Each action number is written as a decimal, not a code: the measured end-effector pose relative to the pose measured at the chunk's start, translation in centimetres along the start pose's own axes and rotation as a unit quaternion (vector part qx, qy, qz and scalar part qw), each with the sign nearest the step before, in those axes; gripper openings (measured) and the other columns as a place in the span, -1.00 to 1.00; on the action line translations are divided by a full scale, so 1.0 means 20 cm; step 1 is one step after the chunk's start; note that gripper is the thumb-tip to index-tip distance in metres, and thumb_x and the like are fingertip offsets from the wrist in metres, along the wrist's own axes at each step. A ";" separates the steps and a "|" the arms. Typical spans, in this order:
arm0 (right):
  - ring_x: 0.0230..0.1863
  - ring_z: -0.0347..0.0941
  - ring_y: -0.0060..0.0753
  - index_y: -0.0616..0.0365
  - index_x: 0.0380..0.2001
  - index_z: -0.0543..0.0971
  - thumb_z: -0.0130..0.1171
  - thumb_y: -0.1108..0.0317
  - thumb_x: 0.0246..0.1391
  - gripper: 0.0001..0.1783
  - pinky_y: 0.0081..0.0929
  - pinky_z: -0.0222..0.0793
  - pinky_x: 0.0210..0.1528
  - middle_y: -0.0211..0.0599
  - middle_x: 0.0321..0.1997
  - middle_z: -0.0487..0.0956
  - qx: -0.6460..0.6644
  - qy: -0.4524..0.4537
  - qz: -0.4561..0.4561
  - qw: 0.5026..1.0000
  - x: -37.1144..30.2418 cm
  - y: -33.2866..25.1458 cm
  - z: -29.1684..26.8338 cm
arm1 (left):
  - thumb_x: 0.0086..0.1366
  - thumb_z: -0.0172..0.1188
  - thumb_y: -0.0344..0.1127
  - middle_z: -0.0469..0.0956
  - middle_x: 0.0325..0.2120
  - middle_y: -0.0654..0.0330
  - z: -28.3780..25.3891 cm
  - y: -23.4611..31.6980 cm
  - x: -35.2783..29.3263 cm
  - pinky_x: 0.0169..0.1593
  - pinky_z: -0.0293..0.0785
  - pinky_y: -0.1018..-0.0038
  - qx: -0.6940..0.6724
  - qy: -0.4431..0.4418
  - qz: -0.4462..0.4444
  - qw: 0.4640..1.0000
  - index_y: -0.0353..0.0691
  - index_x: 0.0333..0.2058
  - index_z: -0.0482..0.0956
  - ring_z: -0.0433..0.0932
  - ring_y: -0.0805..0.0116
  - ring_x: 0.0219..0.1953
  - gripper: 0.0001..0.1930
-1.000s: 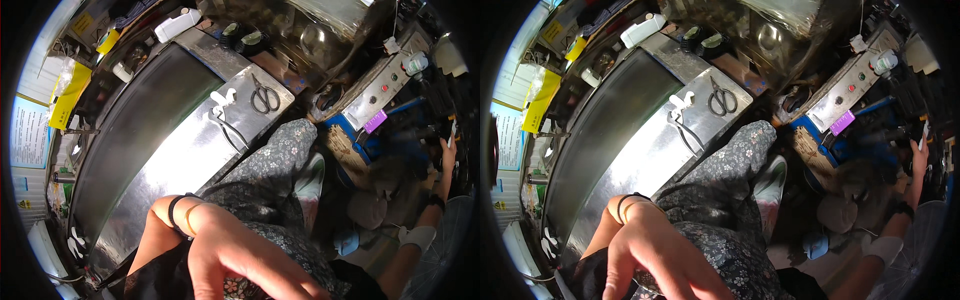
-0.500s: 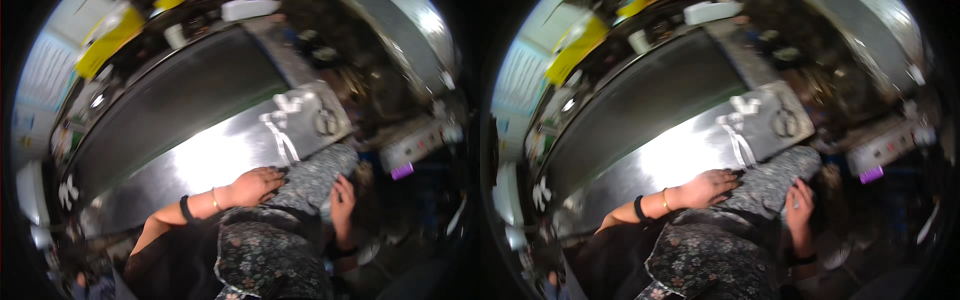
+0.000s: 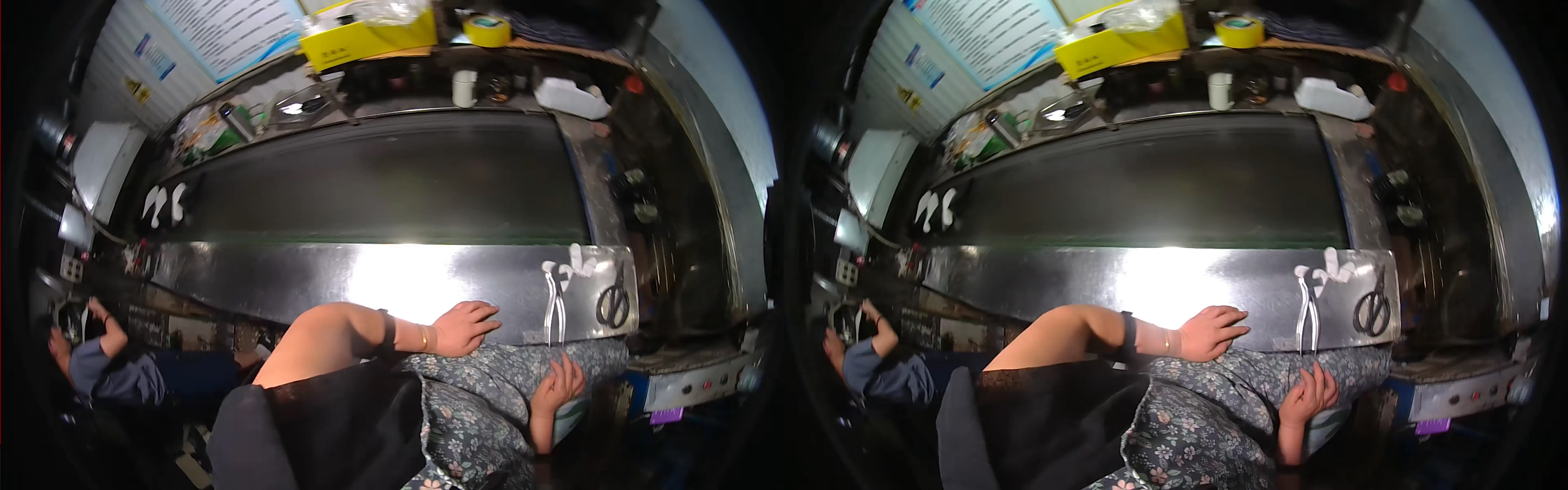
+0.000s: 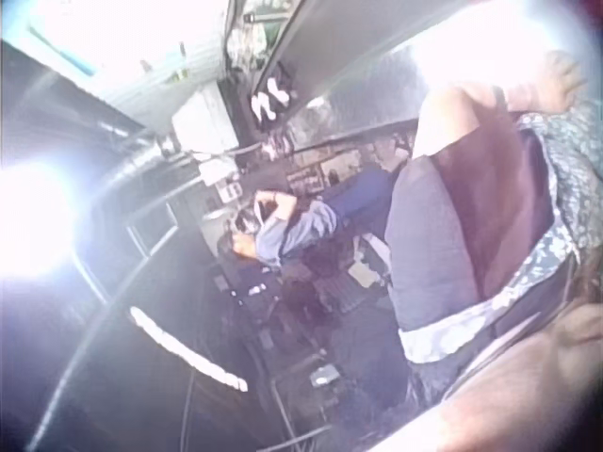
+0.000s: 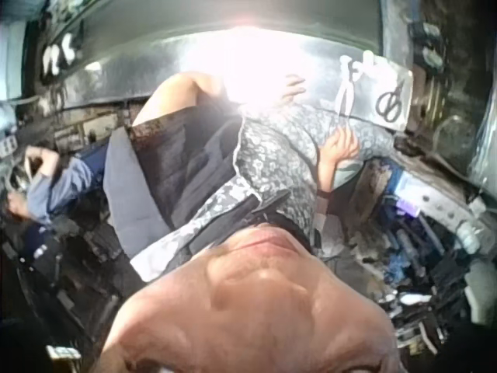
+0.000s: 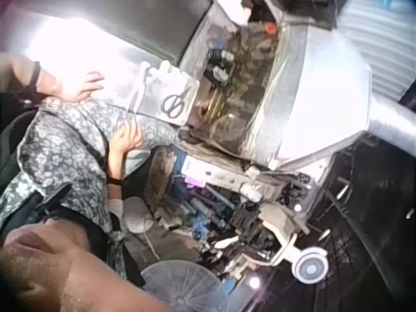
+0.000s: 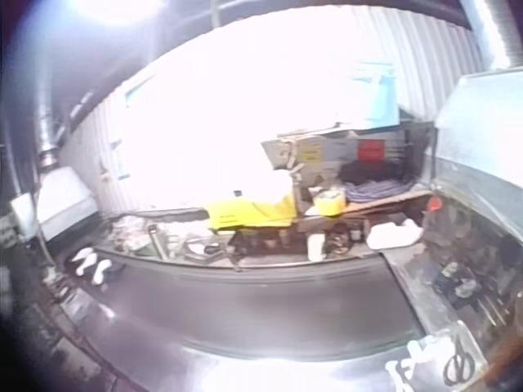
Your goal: Manually assemble and inspect shoe components on a production line.
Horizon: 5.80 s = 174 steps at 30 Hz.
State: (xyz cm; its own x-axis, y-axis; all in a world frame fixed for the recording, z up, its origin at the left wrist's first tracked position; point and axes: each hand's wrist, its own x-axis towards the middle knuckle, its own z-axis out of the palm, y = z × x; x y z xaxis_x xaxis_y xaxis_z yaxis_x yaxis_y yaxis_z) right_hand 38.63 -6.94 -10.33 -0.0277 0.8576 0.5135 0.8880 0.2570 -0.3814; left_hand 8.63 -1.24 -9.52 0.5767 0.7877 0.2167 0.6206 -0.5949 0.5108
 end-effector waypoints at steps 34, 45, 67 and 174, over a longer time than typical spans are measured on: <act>0.22 0.31 0.06 0.10 -0.08 0.59 0.17 0.31 0.03 -0.66 0.11 0.05 0.29 -0.11 0.18 0.46 -0.079 -0.012 0.050 0.996 0.06 0.40 -0.85 | 0.17 0.21 -0.10 0.38 0.12 -0.15 0.09 -0.02 -0.05 0.20 0.24 0.08 0.016 0.028 0.037 0.999 -0.23 0.02 0.52 0.33 -0.16 0.13 -0.51; 0.28 0.28 0.12 0.04 0.32 0.19 0.27 -0.13 -0.10 -0.04 -0.13 0.25 0.25 0.12 0.33 0.21 -0.389 0.024 0.633 0.669 0.11 1.13 -2.75 | 0.27 0.22 -0.23 0.53 -0.06 -0.21 0.06 0.12 0.29 0.06 0.46 0.25 -0.079 -0.173 0.019 0.982 -0.42 -0.01 0.50 0.54 -0.11 -0.02 -0.58; 0.36 0.15 0.05 0.29 0.37 0.05 0.47 0.16 -0.19 0.13 -0.13 0.05 0.37 0.13 0.39 0.17 0.092 0.195 0.214 0.953 -0.19 -0.07 -1.17 | 0.40 0.00 0.11 0.30 0.25 0.11 0.28 1.40 0.97 0.32 0.19 0.37 -0.736 -0.222 -0.024 0.639 -0.25 0.25 0.27 0.29 0.29 0.26 -0.37; -0.07 0.54 -0.15 0.19 -0.15 0.62 0.54 0.34 -0.36 -0.43 -0.34 0.50 -0.12 -0.17 -0.14 0.54 0.100 -0.027 0.155 0.983 0.03 -0.20 -1.04 | 0.46 -0.04 -0.06 0.60 -0.23 0.14 0.20 1.19 0.87 -0.08 0.48 0.54 -0.658 -0.362 -0.182 0.635 -0.34 -0.04 0.54 0.55 0.44 -0.18 -0.57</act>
State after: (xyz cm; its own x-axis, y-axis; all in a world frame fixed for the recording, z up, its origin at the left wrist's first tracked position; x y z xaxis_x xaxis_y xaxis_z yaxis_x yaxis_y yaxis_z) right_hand 44.54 -16.78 7.52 0.2000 0.9295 0.3100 0.7496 0.0586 -0.6593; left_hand 35.54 -2.36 3.13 0.9109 0.2706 -0.3117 0.0773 0.6299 0.7728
